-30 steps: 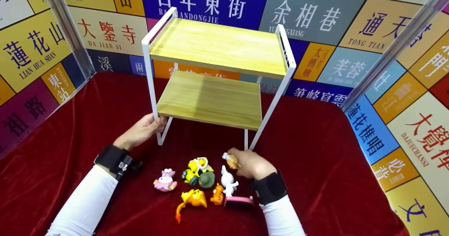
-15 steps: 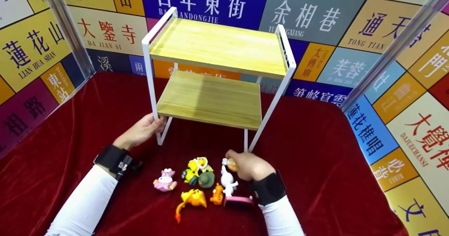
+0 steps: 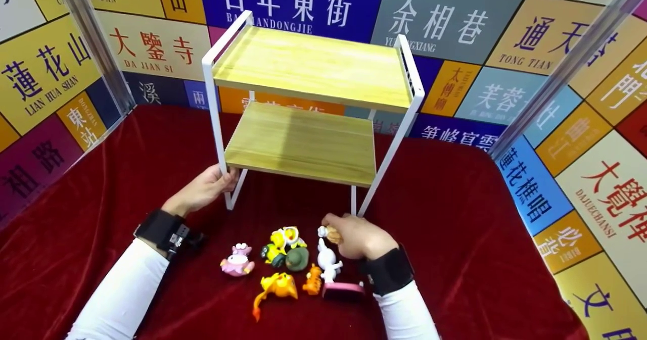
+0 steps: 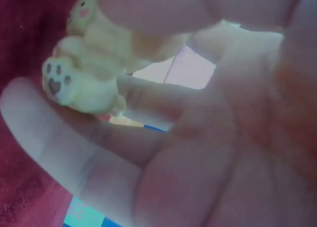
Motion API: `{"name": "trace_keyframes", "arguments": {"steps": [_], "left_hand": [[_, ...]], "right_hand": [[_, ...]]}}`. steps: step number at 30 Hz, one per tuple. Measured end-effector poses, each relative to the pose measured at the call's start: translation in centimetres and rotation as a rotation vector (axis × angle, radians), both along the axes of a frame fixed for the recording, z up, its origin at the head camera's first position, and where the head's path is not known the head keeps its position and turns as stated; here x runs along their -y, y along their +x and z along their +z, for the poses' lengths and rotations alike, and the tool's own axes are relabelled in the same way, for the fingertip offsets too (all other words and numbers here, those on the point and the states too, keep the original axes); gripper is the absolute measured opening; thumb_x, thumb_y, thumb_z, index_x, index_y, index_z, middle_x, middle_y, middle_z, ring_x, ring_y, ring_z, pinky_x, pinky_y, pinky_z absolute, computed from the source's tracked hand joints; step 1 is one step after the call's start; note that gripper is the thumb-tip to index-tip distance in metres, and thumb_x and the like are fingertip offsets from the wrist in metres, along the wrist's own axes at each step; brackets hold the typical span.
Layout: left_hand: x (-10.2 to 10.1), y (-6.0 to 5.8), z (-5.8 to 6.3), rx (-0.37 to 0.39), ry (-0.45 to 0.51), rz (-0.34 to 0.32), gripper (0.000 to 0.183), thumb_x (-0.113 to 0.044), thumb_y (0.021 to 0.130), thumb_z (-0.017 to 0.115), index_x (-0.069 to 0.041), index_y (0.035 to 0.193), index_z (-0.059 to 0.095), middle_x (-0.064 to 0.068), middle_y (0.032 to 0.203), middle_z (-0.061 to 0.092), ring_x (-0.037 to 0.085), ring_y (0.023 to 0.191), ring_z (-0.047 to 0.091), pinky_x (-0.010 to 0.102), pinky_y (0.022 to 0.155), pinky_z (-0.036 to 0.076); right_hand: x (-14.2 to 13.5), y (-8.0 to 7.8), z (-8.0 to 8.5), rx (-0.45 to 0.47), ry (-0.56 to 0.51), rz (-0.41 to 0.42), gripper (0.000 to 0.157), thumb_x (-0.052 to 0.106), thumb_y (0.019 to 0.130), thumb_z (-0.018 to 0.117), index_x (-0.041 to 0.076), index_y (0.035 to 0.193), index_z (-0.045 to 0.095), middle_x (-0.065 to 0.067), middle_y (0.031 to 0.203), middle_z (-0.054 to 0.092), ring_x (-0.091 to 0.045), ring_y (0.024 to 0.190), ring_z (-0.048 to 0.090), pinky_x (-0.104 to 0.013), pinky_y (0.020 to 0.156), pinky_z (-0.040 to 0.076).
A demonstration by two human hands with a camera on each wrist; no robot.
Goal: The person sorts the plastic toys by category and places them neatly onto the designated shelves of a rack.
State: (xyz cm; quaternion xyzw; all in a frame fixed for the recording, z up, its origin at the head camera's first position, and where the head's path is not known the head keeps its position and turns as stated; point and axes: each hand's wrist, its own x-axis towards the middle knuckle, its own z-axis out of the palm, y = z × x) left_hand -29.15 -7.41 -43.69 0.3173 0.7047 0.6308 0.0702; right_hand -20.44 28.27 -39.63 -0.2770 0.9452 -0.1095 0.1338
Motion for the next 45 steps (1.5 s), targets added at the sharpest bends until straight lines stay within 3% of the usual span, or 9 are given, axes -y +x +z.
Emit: {"name": "trace_keyframes", "arguments": {"steps": [7,17,22,28,45], "left_hand": [[-0.03,-0.05,0.25,0.0,-0.013,0.005,0.03,-0.04,0.097,0.05,-0.013,0.087,0.044,-0.005,0.068,0.037,0.008,0.063,0.037,0.023,0.061,0.031],[-0.06,0.03,-0.11,0.012,-0.018,0.01,0.045,-0.058,0.087,0.051,-0.013,0.088,0.044,-0.006,0.066,0.036,0.007,0.062,0.035,0.024,0.061,0.03],[-0.08,-0.04,-0.11,-0.001,-0.019,0.011,0.05,-0.063,0.085,0.051,-0.013,0.088,0.044,-0.006,0.066,0.036,0.007,0.061,0.035,0.023,0.06,0.03],[-0.15,-0.26,0.39,-0.022,-0.021,0.004,0.038,-0.051,0.094,0.051,-0.014,0.087,0.044,-0.006,0.067,0.037,0.008,0.063,0.036,0.023,0.061,0.032],[-0.09,-0.13,-0.18,0.0,-0.016,0.003,0.047,-0.059,0.087,0.052,-0.013,0.086,0.044,-0.006,0.066,0.036,0.007,0.062,0.036,0.023,0.061,0.032]], "right_hand": [[-0.01,0.18,0.27,-0.034,-0.046,-0.016,0.043,0.006,0.084,0.063,0.023,0.123,0.057,-0.004,0.097,0.059,-0.017,0.088,0.055,-0.034,0.076,0.047],[0.2,0.07,0.13,-0.082,-0.082,0.017,0.041,0.009,0.081,0.068,0.018,0.119,0.056,-0.006,0.105,0.055,-0.013,0.08,0.051,-0.028,0.07,0.044],[0.27,-0.06,0.35,-0.099,-0.096,0.025,0.042,0.011,0.078,0.07,0.014,0.117,0.054,-0.001,0.095,0.054,-0.011,0.078,0.049,-0.026,0.067,0.041],[0.23,-0.26,0.72,-0.146,-0.121,-0.009,0.04,0.016,0.077,0.072,0.015,0.113,0.054,0.001,0.091,0.053,-0.011,0.078,0.048,-0.025,0.067,0.04],[0.69,-0.18,0.73,-0.289,-0.217,0.05,0.03,0.024,0.074,0.079,0.016,0.101,0.067,0.005,0.089,0.06,-0.006,0.074,0.049,-0.019,0.062,0.042]]}}
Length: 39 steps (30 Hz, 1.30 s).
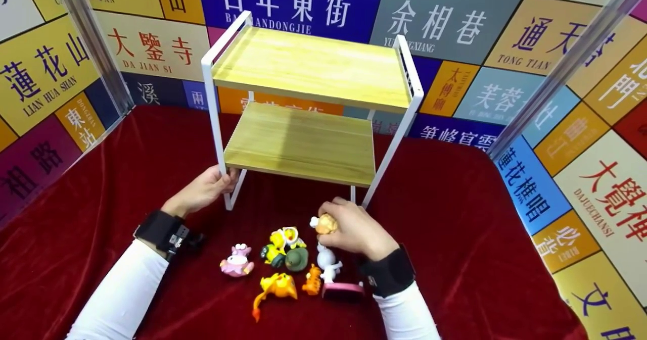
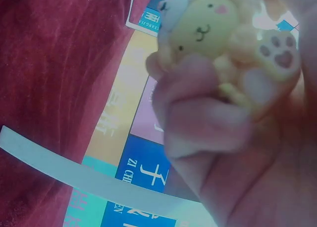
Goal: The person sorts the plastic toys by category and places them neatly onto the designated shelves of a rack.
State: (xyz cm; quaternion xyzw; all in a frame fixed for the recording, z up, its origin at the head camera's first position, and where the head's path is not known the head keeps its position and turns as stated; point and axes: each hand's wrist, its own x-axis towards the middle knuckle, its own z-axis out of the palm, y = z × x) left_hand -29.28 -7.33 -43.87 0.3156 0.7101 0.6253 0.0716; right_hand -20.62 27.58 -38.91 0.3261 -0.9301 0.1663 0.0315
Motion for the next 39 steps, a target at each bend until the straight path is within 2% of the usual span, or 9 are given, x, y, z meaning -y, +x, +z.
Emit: {"name": "trace_keyframes", "arguments": {"steps": [3,6,12,20,25,30,39], "left_hand": [[-0.02,0.06,-0.03,0.013,0.011,-0.008,0.051,-0.063,0.083,0.053,-0.013,0.087,0.044,-0.007,0.065,0.035,0.006,0.061,0.035,0.023,0.061,0.03],[-0.07,0.14,0.1,0.011,0.017,-0.014,0.055,-0.067,0.08,0.052,-0.012,0.087,0.044,-0.007,0.064,0.033,0.006,0.06,0.033,0.023,0.059,0.028],[-0.09,0.07,0.19,0.006,0.014,-0.011,0.056,-0.068,0.08,0.051,-0.013,0.087,0.043,-0.008,0.063,0.034,0.005,0.059,0.032,0.022,0.058,0.028],[-0.04,0.05,0.05,0.009,0.002,-0.003,0.055,-0.067,0.081,0.05,-0.013,0.088,0.044,-0.008,0.064,0.035,0.006,0.06,0.034,0.023,0.059,0.029],[-0.02,0.11,0.02,0.017,-0.004,-0.002,0.052,-0.064,0.084,0.051,-0.013,0.088,0.044,-0.008,0.064,0.036,0.006,0.061,0.035,0.023,0.06,0.03],[0.05,0.08,0.04,0.013,-0.003,-0.008,0.052,-0.064,0.083,0.051,-0.012,0.088,0.044,-0.007,0.064,0.035,0.007,0.061,0.034,0.023,0.06,0.03],[0.05,0.03,-0.06,0.023,-0.015,0.002,0.039,-0.051,0.09,0.05,-0.013,0.088,0.044,-0.005,0.067,0.036,0.007,0.063,0.036,0.023,0.062,0.031]], "right_hand": [[0.04,0.03,0.02,-0.024,-0.008,-0.023,0.029,0.026,0.075,0.079,0.017,0.101,0.07,0.004,0.09,0.063,-0.007,0.074,0.051,-0.02,0.062,0.042],[0.1,0.05,0.16,-0.026,-0.034,-0.049,0.034,0.025,0.076,0.08,0.015,0.106,0.068,0.003,0.09,0.066,-0.006,0.074,0.054,-0.021,0.063,0.045],[0.21,0.12,0.46,-0.001,-0.094,-0.088,0.039,0.023,0.074,0.082,0.017,0.103,0.057,0.01,0.073,0.059,-0.004,0.062,0.052,-0.02,0.056,0.045],[0.42,0.15,0.54,-0.047,-0.106,-0.087,0.034,0.023,0.071,0.083,0.017,0.1,0.067,0.008,0.081,0.065,-0.003,0.067,0.055,-0.02,0.059,0.047],[0.51,0.13,0.45,-0.062,-0.114,-0.088,0.032,0.024,0.071,0.082,0.018,0.098,0.067,0.007,0.086,0.065,-0.005,0.071,0.056,-0.02,0.061,0.048],[0.51,0.09,0.49,-0.076,-0.111,-0.107,0.031,0.026,0.072,0.081,0.019,0.096,0.064,0.009,0.082,0.062,-0.005,0.067,0.053,-0.021,0.059,0.045],[0.59,0.12,0.58,-0.066,-0.094,-0.139,0.032,0.035,0.077,0.083,0.019,0.096,0.063,0.011,0.076,0.061,-0.004,0.063,0.052,-0.021,0.057,0.045]]}}
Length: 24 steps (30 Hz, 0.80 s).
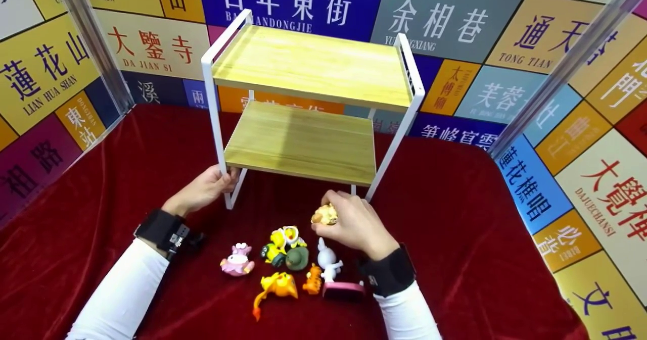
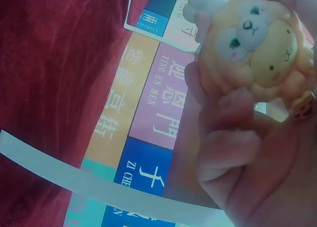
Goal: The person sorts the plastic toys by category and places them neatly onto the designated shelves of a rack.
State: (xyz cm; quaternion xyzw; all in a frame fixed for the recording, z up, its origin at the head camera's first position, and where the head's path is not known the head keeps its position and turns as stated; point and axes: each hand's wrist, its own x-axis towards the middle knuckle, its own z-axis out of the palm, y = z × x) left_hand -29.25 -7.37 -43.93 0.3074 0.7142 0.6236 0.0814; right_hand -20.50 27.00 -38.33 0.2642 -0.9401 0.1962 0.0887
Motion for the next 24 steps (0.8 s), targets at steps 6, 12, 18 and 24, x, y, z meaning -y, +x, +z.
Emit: {"name": "trace_keyframes", "arguments": {"steps": [6,12,18,24], "left_hand": [[0.03,-0.01,-0.14,-0.003,-0.002,-0.004,0.048,-0.06,0.085,0.051,-0.013,0.089,0.044,-0.006,0.067,0.036,0.007,0.063,0.035,0.023,0.061,0.031],[0.06,-0.05,-0.06,-0.01,0.0,-0.011,0.051,-0.063,0.084,0.051,-0.013,0.088,0.044,-0.005,0.067,0.035,0.007,0.062,0.035,0.023,0.061,0.03],[0.01,0.09,0.21,-0.004,-0.014,0.006,0.037,-0.049,0.094,0.05,-0.012,0.088,0.045,-0.006,0.066,0.036,0.007,0.062,0.036,0.023,0.061,0.032],[0.0,0.19,0.27,0.017,-0.061,0.064,0.016,-0.014,0.103,0.056,-0.009,0.091,0.046,-0.005,0.069,0.036,0.007,0.063,0.036,0.023,0.059,0.032]], "right_hand": [[0.01,0.15,0.09,0.02,-0.008,-0.034,0.038,0.048,0.078,0.083,0.021,0.097,0.065,0.011,0.072,0.059,-0.004,0.061,0.05,-0.021,0.057,0.042],[0.03,0.08,0.02,0.025,-0.024,-0.024,0.049,0.052,0.074,0.085,0.017,0.1,0.062,0.01,0.074,0.057,-0.006,0.063,0.049,-0.022,0.059,0.04],[-0.05,-0.01,-0.1,0.018,-0.056,0.023,0.053,0.048,0.069,0.091,0.016,0.097,0.06,0.01,0.075,0.059,-0.004,0.064,0.051,-0.021,0.059,0.043],[0.0,0.1,-0.09,0.014,-0.04,0.039,0.046,0.044,0.07,0.09,0.018,0.095,0.062,0.012,0.072,0.059,-0.002,0.06,0.051,-0.02,0.055,0.044]]}}
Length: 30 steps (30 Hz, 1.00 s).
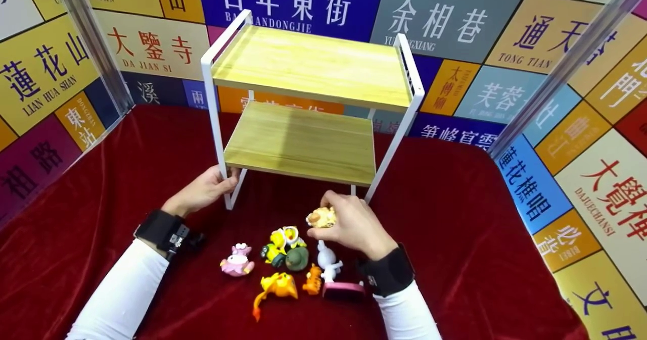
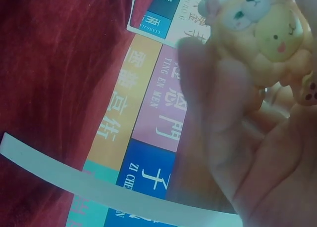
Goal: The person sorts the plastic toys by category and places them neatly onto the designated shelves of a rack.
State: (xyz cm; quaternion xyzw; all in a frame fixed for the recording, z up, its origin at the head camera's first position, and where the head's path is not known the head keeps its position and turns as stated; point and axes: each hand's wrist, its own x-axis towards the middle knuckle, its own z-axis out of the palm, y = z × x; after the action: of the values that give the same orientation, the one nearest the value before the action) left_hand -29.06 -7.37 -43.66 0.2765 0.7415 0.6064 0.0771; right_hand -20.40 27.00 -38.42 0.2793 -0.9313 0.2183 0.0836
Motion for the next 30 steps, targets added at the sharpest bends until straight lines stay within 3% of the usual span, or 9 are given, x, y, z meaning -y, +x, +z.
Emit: {"name": "trace_keyframes", "arguments": {"steps": [8,20,26,30], "left_hand": [[-0.04,0.0,0.01,0.027,-0.002,0.002,0.018,-0.015,0.105,0.052,-0.011,0.089,0.046,-0.002,0.067,0.037,0.008,0.059,0.036,0.023,0.057,0.032],[-0.07,0.0,0.22,0.137,0.107,-0.057,0.027,-0.021,0.109,0.042,-0.012,0.083,0.041,-0.005,0.066,0.031,0.009,0.059,0.028,0.024,0.063,0.027],[-0.05,0.19,0.25,0.151,0.127,-0.053,0.024,-0.019,0.109,0.039,-0.011,0.086,0.042,-0.003,0.071,0.034,0.01,0.063,0.031,0.025,0.067,0.029],[-0.06,0.24,0.19,0.167,0.134,-0.038,0.025,-0.023,0.11,0.035,-0.013,0.088,0.042,-0.001,0.077,0.037,0.011,0.071,0.037,0.027,0.073,0.037]], "right_hand": [[0.18,0.12,0.05,-0.1,0.006,0.029,0.037,0.046,0.072,0.088,0.019,0.091,0.072,0.007,0.086,0.066,-0.006,0.076,0.057,-0.025,0.067,0.048],[0.33,0.13,0.43,-0.059,-0.092,0.0,0.034,0.037,0.077,0.087,0.016,0.096,0.069,0.009,0.084,0.062,-0.006,0.07,0.053,-0.023,0.063,0.045],[0.43,0.17,0.6,-0.045,-0.118,-0.031,0.033,0.035,0.08,0.085,0.016,0.099,0.066,0.009,0.083,0.063,-0.006,0.07,0.054,-0.023,0.064,0.046],[0.46,0.18,0.62,-0.039,-0.138,-0.038,0.031,0.035,0.084,0.082,0.016,0.102,0.065,0.008,0.082,0.063,-0.006,0.07,0.055,-0.023,0.063,0.046]]}}
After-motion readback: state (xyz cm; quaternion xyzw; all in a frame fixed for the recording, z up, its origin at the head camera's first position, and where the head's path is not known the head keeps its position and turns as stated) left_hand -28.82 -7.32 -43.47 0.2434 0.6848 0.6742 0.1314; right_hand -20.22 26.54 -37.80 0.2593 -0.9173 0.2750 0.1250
